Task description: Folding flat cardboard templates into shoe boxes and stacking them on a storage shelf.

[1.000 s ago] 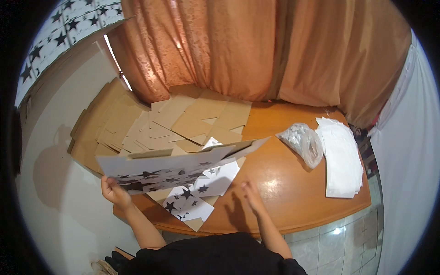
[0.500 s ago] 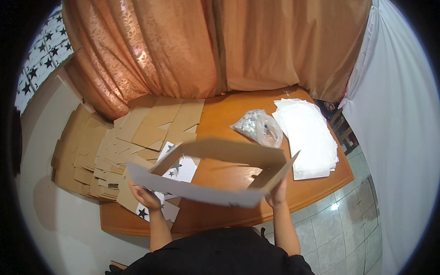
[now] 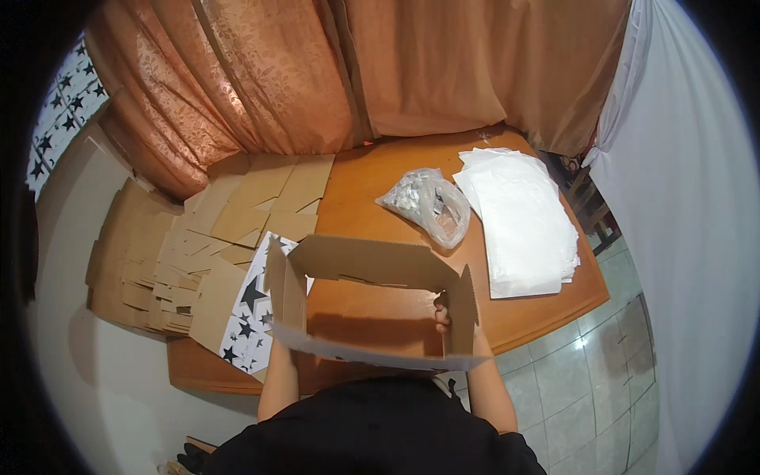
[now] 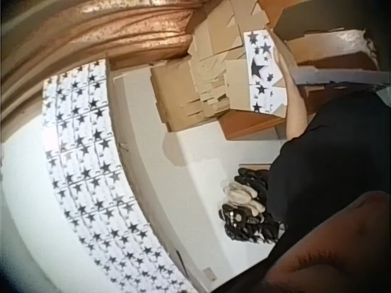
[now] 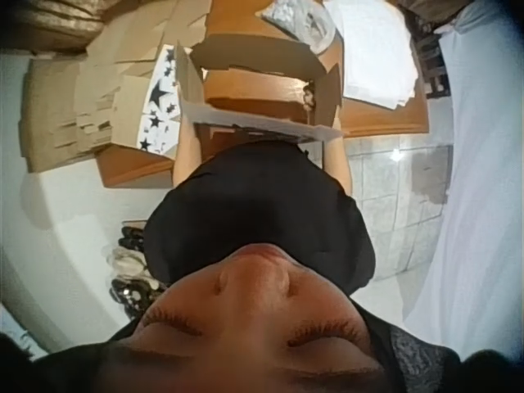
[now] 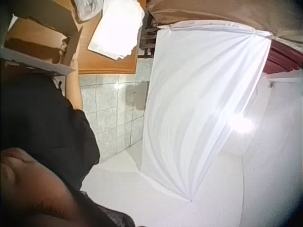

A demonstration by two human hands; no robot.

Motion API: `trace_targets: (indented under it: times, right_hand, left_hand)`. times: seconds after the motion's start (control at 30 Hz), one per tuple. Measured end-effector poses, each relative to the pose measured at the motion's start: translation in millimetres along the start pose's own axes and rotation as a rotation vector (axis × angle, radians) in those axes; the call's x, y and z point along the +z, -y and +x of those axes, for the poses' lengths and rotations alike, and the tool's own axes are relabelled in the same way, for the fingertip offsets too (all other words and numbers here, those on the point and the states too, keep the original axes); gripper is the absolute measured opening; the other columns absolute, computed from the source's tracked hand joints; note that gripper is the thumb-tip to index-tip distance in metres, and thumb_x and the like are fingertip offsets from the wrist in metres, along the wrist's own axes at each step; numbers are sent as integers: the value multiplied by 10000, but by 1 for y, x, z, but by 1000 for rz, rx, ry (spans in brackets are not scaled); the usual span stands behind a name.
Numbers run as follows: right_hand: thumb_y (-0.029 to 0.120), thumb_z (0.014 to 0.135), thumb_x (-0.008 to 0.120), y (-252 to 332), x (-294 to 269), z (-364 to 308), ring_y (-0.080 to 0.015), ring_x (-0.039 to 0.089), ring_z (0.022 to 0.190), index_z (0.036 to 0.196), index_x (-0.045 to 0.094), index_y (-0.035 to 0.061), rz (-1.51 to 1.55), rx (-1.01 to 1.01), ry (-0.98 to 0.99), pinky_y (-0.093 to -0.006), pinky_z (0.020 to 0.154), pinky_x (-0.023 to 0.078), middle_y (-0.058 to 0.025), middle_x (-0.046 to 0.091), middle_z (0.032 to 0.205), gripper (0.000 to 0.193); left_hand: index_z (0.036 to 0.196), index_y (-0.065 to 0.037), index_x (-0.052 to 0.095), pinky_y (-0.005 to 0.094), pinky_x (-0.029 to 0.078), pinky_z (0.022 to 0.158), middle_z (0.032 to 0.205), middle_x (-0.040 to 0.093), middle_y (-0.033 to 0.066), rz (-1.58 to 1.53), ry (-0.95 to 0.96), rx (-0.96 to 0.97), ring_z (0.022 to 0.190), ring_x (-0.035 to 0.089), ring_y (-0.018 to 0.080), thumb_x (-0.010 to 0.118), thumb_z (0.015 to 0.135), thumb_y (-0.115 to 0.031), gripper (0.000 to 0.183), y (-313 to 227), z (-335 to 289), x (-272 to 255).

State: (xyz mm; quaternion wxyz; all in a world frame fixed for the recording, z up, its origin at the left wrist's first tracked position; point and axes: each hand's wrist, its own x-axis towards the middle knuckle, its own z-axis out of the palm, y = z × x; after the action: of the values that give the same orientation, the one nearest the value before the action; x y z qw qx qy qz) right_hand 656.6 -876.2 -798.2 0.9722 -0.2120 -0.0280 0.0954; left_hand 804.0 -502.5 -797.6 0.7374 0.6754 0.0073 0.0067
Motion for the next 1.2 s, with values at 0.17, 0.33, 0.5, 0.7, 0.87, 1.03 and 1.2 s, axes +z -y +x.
trace_targets:
  times: [0.17,0.33,0.5,0.7,0.87,1.03,1.2]
  right_hand:
    - [315,898,503,29,10,32,-123,487,596,1197,475,99,-130,-115,-58,-264,464,410,-47,501,813,370]
    - [506,939,317,60,84,81,-154,600,690,1321,366,65,-493,-849,-459,-248,532,507,-80,589,836,586]
    - [543,925,316,58,103,97,-171,598,813,1296,395,65,-356,-724,-369,-307,683,528,-99,589,934,610]
    - [451,906,451,15,-106,57,-164,440,386,915,525,38,-446,-273,-298,-302,343,382,-35,453,545,420]
    - [627,841,417,-31,-84,68,-175,437,365,794,522,98,-493,280,-721,-302,343,379,-53,442,522,541]
    - [604,857,396,-40,-101,67,-186,439,356,799,503,76,-459,207,-727,-316,313,363,-58,426,520,541]
    - [447,919,397,-41,-62,69,-211,525,475,842,552,37,-642,36,-809,-348,434,446,-97,543,655,445]
  left_hand:
    - [1231,-77,508,256,507,611,1032,604,100,-328,291,-364,839,627,162,462,904,-404,465,-93,-11,53]
    - [1092,-81,572,251,419,552,833,620,43,201,271,186,741,593,149,450,886,-497,480,-123,11,87]
    - [782,-107,548,233,339,414,582,475,7,42,247,-468,470,445,117,414,894,-556,482,-129,44,85]
    - [721,-91,526,266,424,424,553,473,26,-121,450,-523,459,514,132,408,900,-558,514,-29,26,58]
    - [1025,-18,569,270,499,591,773,587,50,-371,189,-520,640,600,178,408,935,-445,464,55,-15,18]
    - [1122,-6,533,264,480,704,893,600,67,-43,63,-364,769,602,177,411,934,-435,484,78,8,-13]
    - [1172,22,522,297,419,851,1049,570,94,-87,-151,82,992,541,178,444,921,-428,521,20,-13,3]
